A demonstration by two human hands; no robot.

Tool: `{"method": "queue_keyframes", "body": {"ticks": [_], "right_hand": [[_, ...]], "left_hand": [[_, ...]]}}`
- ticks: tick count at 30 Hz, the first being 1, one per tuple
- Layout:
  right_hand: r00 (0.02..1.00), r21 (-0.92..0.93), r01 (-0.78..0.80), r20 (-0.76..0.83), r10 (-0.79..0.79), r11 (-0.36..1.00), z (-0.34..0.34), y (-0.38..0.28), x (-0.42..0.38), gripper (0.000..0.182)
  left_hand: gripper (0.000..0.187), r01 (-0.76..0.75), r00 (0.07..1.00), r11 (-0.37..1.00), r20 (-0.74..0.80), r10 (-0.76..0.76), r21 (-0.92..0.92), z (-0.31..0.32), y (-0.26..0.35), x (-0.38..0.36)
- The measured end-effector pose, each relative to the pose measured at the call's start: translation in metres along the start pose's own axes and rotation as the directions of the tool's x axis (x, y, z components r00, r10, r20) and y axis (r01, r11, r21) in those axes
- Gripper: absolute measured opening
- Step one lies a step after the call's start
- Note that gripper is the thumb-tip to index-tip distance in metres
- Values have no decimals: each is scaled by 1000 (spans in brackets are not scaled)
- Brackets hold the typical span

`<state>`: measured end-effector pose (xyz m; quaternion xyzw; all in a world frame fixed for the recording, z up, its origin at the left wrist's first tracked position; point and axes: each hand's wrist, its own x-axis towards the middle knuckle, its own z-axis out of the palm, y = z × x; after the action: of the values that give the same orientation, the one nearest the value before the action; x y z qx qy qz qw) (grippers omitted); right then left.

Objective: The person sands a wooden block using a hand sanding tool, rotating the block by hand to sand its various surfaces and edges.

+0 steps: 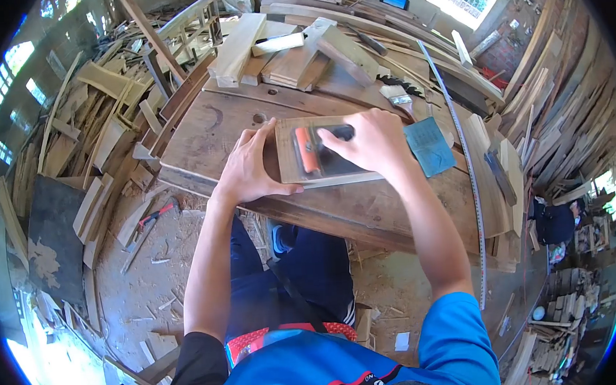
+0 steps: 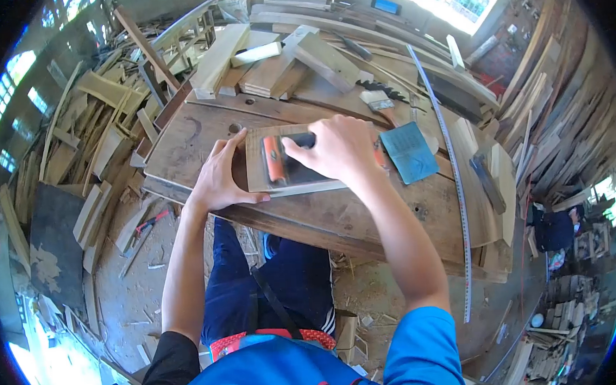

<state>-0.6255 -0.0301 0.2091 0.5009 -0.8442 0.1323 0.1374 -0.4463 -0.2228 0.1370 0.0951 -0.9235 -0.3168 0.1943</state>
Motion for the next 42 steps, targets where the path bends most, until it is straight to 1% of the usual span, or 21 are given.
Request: {"method": "queue_keyframes", "body": {"ticks": [2,3,4,6,7,8,10,13,16,19,22,24,26,28,29,30,32,35,38,40,42], "right_hand": [[989,30,-30,146,26,999,-7,17,0,72],[981,41,-118,159,110,992,-11,27,9,73],[966,-85,-175,176,188,981,-7,47,23,73],[968,-159,-221,83,236,962,-1,54,39,72],[981,-60,-192,8,193,980,5,43,38,71],[988,-27,-152,27,153,988,8,32,36,68],[977,-22,-105,184,107,994,-7,-8,24,66],[985,29,102,134,-105,994,-9,-26,-5,66],[979,53,-69,196,58,996,-15,6,6,68],[991,-95,-129,-32,127,987,13,48,37,71],[958,-89,-235,148,246,968,14,14,51,71],[995,-51,-90,40,92,995,11,-21,41,67],[993,-36,-56,102,59,998,-1,-37,26,67],[979,1,-42,202,41,999,-11,-23,15,72],[960,-29,-96,260,101,995,-8,-8,15,72],[986,14,-95,141,92,995,-4,11,12,69],[983,-74,-149,92,156,986,2,42,22,67],[982,-120,-189,-10,189,975,6,37,30,64],[989,-46,-135,58,138,990,5,14,25,65],[990,1,-32,138,32,999,-7,0,11,68],[985,80,167,39,-170,983,-9,5,-5,66]], "left_hand": [[132,-13,1000,999,1,13,33,1,-1,1],[132,-8,1000,1000,-2,8,29,1,-3,0],[132,-9,1000,1000,-2,9,26,1,-3,-1],[132,-20,1000,999,2,20,28,1,0,2],[133,-18,1000,999,3,18,31,1,-1,2],[133,-10,1000,999,2,10,31,1,-1,1],[133,-5,1000,999,10,5,40,1,0,-1],[134,-40,999,998,-1,40,41,4,-10,4],[134,-2,1000,999,15,2,40,3,-5,-1],[134,-19,1000,999,-8,19,42,2,-4,1],[134,-17,1000,999,-8,18,35,3,-5,2],[133,15,1000,1000,13,-15,25,1,-1,0],[133,60,998,998,25,-60,12,-2,3,0],[133,-4,1000,999,-6,4,42,2,-1,0],[133,-32,999,998,-29,34,56,4,-4,0],[134,-15,999,999,-32,17,52,4,-6,-1],[136,-6,1000,999,-25,7,45,5,-6,0],[138,-27,999,999,-44,26,-21,4,-4,1],[140,-3,1000,1000,-6,3,-30,1,-3,2],[140,-26,1000,1000,-10,26,-6,3,-4,4],[140,-38,999,999,-8,38,13,4,-8,2]]}}
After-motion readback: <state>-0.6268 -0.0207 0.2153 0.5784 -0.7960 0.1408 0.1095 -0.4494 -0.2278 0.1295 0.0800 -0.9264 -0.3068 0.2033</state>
